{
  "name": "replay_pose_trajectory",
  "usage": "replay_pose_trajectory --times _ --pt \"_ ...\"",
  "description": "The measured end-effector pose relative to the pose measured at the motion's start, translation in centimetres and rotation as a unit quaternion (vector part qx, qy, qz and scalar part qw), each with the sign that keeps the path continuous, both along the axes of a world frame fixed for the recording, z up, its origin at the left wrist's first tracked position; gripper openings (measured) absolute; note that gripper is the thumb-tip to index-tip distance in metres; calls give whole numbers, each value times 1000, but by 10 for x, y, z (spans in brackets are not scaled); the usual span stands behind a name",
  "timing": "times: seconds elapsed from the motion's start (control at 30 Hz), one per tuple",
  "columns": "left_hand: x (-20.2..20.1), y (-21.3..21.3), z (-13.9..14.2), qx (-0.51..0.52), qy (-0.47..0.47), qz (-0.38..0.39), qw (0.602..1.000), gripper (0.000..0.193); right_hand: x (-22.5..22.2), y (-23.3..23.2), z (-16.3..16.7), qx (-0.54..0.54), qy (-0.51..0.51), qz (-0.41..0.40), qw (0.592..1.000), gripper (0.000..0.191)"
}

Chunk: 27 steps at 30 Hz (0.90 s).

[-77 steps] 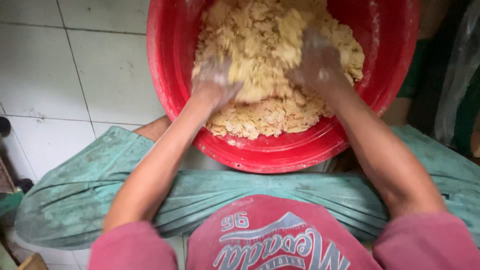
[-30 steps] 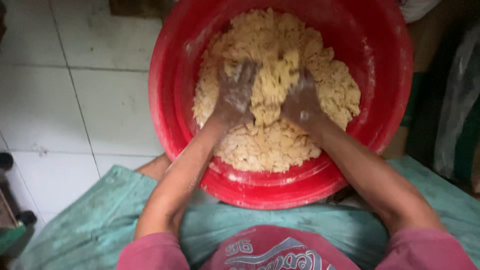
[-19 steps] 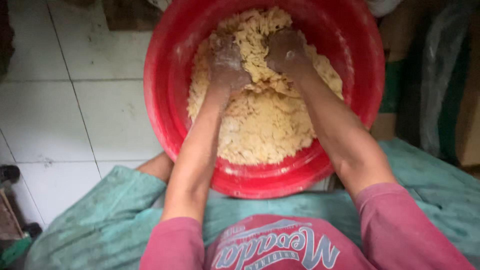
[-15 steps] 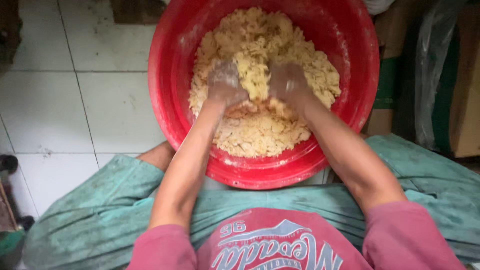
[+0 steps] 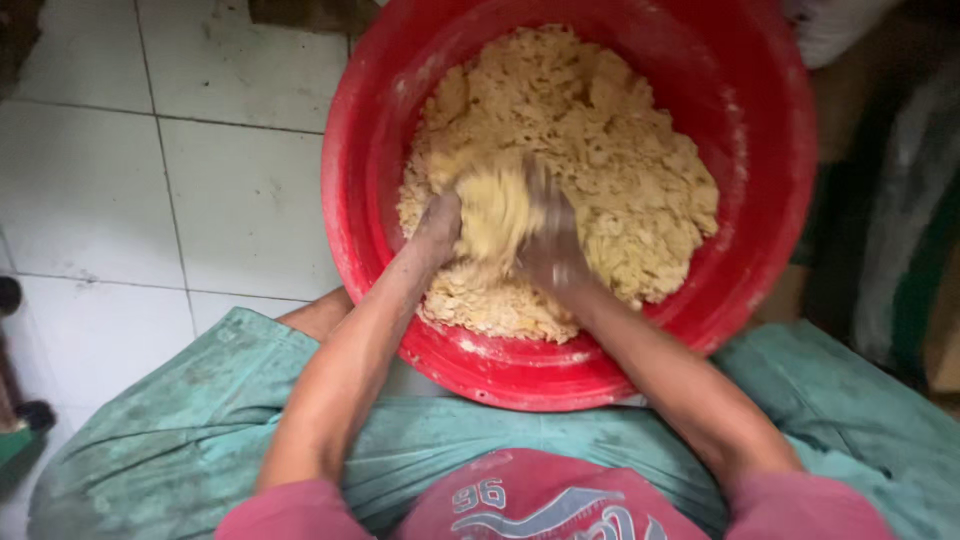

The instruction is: The person kneads a large mass of dough by hand in a red plastic basin, repeatedly folding and pressing the mixture. The person adds flour from a nearby sack into the basin and continues kneading to incorporate it.

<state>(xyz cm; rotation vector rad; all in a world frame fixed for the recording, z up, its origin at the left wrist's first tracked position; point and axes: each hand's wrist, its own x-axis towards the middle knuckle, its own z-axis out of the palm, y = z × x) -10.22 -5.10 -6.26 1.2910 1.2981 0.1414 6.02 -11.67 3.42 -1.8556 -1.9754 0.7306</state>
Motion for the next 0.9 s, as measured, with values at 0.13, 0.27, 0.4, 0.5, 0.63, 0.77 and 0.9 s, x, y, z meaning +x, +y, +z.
replay_pose_trajectory --times 0.13,0.27,0.4,0.5,0.63,0.77,0.9 --pt "24 39 -22 142 114 54 982 48 16 115 -54 -260 -280 109 918 83" --pt "41 43 -16 201 228 31 952 47 33 157 -42 -231 -99 64 966 86" --pt "37 2 -8 247 251 -83 932 46 36 119 -35 -179 -197 8 964 96" --pt "22 -43 11 272 175 -173 930 53 43 44 -35 -258 -121 -8 959 109" --pt "0 -95 54 249 217 -382 863 79 76 -57 -13 -216 -107 -18 970 100" --pt "3 -115 100 142 195 -423 873 94 89 -114 39 -263 -222 117 931 95" --pt "33 -85 117 221 209 -502 810 107 70 -104 51 -167 -268 167 934 80"
